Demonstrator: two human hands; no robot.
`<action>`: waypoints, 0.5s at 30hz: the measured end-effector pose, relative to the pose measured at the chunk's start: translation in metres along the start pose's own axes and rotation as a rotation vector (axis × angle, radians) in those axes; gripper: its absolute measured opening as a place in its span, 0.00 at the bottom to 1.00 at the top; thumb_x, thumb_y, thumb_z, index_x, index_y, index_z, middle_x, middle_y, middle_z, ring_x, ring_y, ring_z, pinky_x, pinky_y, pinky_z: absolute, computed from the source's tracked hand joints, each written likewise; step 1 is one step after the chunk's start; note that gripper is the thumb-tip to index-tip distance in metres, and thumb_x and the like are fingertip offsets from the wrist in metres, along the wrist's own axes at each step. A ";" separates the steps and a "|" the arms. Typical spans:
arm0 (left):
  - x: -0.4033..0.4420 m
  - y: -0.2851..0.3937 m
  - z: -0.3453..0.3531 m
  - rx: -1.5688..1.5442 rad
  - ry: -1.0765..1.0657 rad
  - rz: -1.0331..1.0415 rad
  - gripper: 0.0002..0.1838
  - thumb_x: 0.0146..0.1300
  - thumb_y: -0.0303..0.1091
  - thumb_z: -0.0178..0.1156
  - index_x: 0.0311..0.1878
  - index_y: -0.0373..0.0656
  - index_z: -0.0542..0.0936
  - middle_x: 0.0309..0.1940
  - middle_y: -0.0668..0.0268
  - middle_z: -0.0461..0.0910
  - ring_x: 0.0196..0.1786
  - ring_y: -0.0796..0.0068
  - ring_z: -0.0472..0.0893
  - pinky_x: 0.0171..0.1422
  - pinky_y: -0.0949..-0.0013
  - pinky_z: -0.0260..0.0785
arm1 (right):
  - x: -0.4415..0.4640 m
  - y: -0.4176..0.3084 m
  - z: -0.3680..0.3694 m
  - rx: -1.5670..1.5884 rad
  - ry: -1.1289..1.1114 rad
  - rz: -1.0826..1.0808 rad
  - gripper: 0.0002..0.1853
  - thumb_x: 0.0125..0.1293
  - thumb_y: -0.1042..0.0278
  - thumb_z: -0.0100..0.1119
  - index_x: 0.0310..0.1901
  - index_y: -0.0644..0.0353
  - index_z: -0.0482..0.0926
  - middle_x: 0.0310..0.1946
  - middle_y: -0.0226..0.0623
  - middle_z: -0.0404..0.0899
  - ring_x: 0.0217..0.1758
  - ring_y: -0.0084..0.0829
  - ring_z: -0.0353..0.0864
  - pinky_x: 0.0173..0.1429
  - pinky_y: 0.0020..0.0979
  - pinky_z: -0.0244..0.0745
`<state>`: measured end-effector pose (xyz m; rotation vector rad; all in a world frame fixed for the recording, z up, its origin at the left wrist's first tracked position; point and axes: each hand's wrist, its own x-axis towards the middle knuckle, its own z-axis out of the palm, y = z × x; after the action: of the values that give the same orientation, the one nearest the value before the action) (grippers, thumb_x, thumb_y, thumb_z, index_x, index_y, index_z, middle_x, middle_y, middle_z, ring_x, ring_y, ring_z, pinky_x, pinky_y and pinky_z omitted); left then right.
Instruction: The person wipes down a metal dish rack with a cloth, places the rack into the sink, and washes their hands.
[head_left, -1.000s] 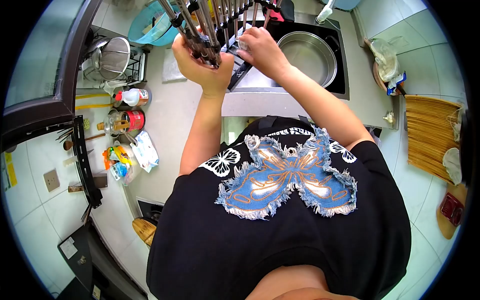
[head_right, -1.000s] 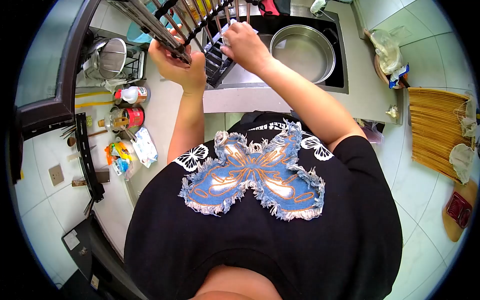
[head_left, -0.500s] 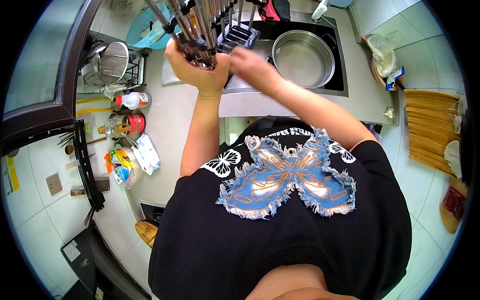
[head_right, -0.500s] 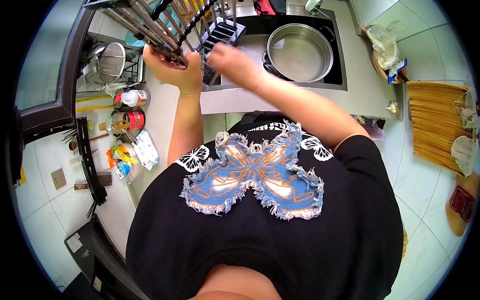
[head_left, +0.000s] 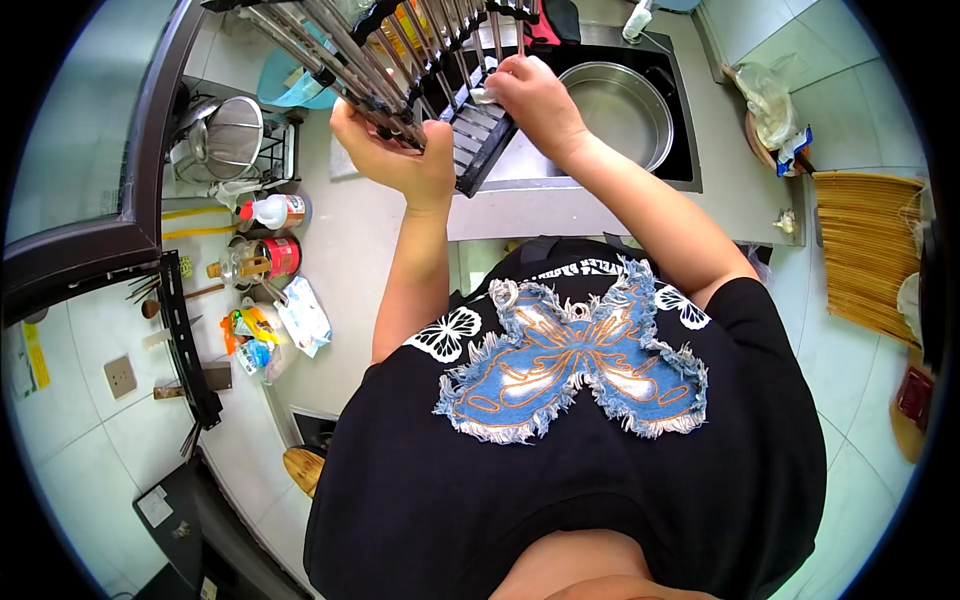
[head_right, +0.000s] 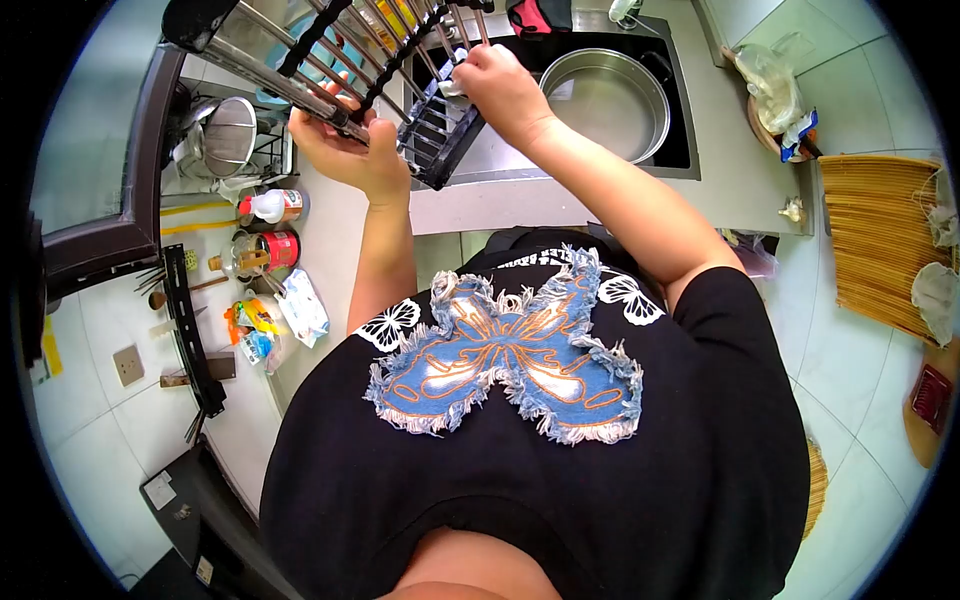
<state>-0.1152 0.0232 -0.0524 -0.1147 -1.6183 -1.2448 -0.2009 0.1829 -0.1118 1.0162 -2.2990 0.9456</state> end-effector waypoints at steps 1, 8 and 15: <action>-0.002 0.000 0.001 0.016 0.002 -0.009 0.33 0.48 0.33 0.65 0.60 0.38 0.66 0.45 0.63 0.76 0.39 0.80 0.76 0.37 0.79 0.73 | -0.003 -0.004 -0.001 -0.054 -0.044 -0.006 0.07 0.61 0.70 0.65 0.42 0.55 0.83 0.42 0.34 0.79 0.48 0.41 0.78 0.55 0.40 0.76; -0.008 0.003 0.002 -0.039 -0.011 -0.067 0.31 0.48 0.30 0.64 0.58 0.38 0.68 0.45 0.63 0.77 0.42 0.80 0.76 0.39 0.79 0.74 | -0.006 -0.009 -0.008 0.108 -0.104 0.155 0.08 0.57 0.74 0.71 0.39 0.59 0.85 0.38 0.38 0.80 0.41 0.44 0.82 0.46 0.39 0.79; -0.010 0.004 0.009 -0.019 -0.042 -0.036 0.34 0.47 0.27 0.62 0.62 0.35 0.66 0.46 0.60 0.77 0.42 0.77 0.76 0.41 0.78 0.74 | 0.004 -0.013 0.010 -0.057 -0.020 -0.022 0.10 0.58 0.75 0.65 0.43 0.55 0.83 0.34 0.37 0.77 0.42 0.41 0.80 0.44 0.39 0.79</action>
<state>-0.1137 0.0365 -0.0564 -0.1254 -1.6512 -1.2936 -0.1942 0.1673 -0.1109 1.0293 -2.3126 0.8607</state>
